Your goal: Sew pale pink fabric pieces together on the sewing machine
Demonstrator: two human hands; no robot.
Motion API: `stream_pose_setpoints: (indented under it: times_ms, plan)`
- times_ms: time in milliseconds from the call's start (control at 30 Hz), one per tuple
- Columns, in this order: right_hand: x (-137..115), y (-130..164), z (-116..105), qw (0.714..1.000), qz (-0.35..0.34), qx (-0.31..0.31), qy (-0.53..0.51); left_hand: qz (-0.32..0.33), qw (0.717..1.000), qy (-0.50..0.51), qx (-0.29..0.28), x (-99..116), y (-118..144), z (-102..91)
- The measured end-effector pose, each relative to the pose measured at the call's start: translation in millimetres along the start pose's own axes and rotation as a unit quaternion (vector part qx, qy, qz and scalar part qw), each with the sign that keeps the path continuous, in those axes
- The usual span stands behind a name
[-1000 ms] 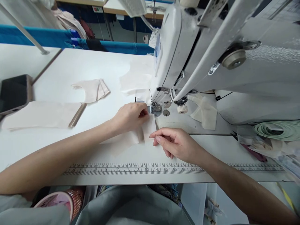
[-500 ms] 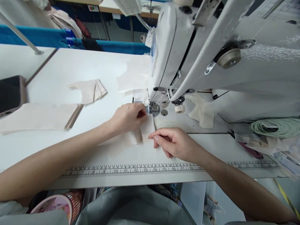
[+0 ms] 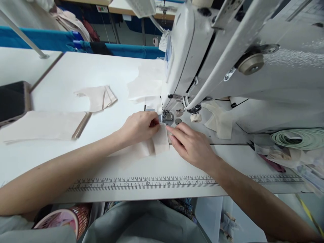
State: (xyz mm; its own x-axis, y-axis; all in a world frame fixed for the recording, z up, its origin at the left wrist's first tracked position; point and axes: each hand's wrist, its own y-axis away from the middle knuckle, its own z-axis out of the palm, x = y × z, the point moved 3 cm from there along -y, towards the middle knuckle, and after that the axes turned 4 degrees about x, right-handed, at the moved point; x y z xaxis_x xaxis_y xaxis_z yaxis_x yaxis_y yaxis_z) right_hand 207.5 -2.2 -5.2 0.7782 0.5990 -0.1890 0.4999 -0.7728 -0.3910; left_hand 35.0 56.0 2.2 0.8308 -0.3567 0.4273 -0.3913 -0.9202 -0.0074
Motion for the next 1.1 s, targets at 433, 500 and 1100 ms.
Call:
stream_pose_setpoints:
  times_ms: [433, 500, 1100]
  plan:
    - [-7.7, -1.3, 4.2, 0.989, -0.084, 0.032, 0.113, -0.005, 1.000, -0.003, 0.004, 2.1, 1.7, 4.2]
    - [-8.6, -1.9, 4.9, 0.988, -0.096, 0.039, 0.117, -0.002, 1.000, -0.002, 0.003, 2.4, 2.0, 4.3]
    - [-9.9, -3.1, 5.9, 0.990, -0.080, 0.042, 0.110, 0.019, 1.000, -0.010, -0.011, 1.5, 3.8, 2.0]
